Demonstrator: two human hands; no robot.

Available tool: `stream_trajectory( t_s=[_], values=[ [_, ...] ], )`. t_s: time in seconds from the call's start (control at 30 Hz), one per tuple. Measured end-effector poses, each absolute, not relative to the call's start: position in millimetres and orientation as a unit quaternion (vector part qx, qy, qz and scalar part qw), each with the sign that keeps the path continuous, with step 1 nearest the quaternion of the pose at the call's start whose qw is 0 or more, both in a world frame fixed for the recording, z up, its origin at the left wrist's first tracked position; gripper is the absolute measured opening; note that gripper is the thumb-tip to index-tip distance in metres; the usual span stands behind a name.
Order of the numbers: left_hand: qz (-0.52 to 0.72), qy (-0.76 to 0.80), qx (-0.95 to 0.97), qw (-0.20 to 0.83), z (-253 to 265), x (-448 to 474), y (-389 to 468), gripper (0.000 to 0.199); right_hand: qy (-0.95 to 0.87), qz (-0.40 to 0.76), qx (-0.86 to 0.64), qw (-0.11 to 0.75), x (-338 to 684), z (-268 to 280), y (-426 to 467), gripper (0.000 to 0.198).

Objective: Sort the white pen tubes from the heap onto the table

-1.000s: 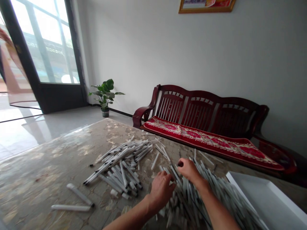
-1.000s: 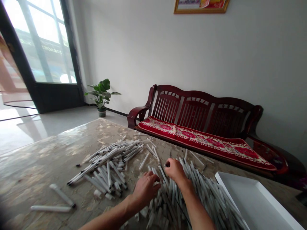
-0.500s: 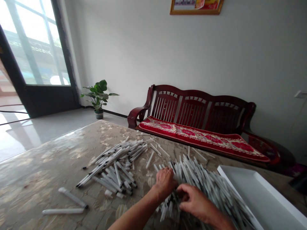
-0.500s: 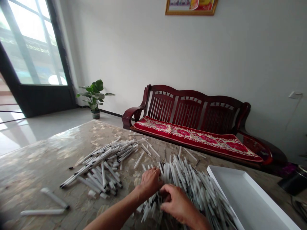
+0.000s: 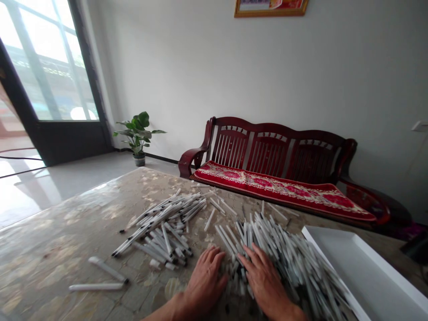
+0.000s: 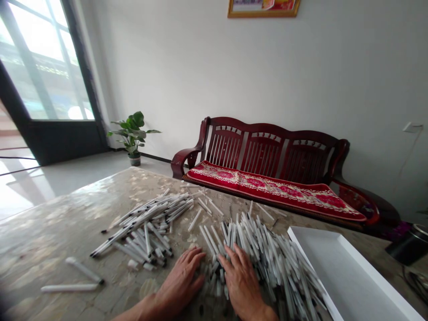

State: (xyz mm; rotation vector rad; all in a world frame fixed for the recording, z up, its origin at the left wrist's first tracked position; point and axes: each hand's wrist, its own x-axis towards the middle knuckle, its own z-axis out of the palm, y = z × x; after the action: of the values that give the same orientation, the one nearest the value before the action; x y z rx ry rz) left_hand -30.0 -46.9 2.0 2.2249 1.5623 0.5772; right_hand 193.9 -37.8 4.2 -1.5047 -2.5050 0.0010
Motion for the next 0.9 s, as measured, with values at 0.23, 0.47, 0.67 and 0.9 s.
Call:
stream_trajectory(
  t_s=[0.23,0.47,0.67,0.9],
  values=[
    [0.215,0.534,0.800,0.168,-23,12,-48,0.069,-0.839,-0.059,-0.525,0.127,195,-6,-17,0.057],
    [0.256,0.537,0.776,0.208,1,22,-27,0.045,-0.837,-0.031,-0.527,0.145,193,-4,4,0.057],
    [0.216,0.627,0.739,0.119,16,3,11,0.047,-0.776,-0.062,-0.581,0.238,230,9,-8,0.041],
    [0.174,0.611,0.764,0.115,4,25,23,0.052,-0.718,-0.190,-0.633,0.216,272,-25,-24,0.045]
  ],
)
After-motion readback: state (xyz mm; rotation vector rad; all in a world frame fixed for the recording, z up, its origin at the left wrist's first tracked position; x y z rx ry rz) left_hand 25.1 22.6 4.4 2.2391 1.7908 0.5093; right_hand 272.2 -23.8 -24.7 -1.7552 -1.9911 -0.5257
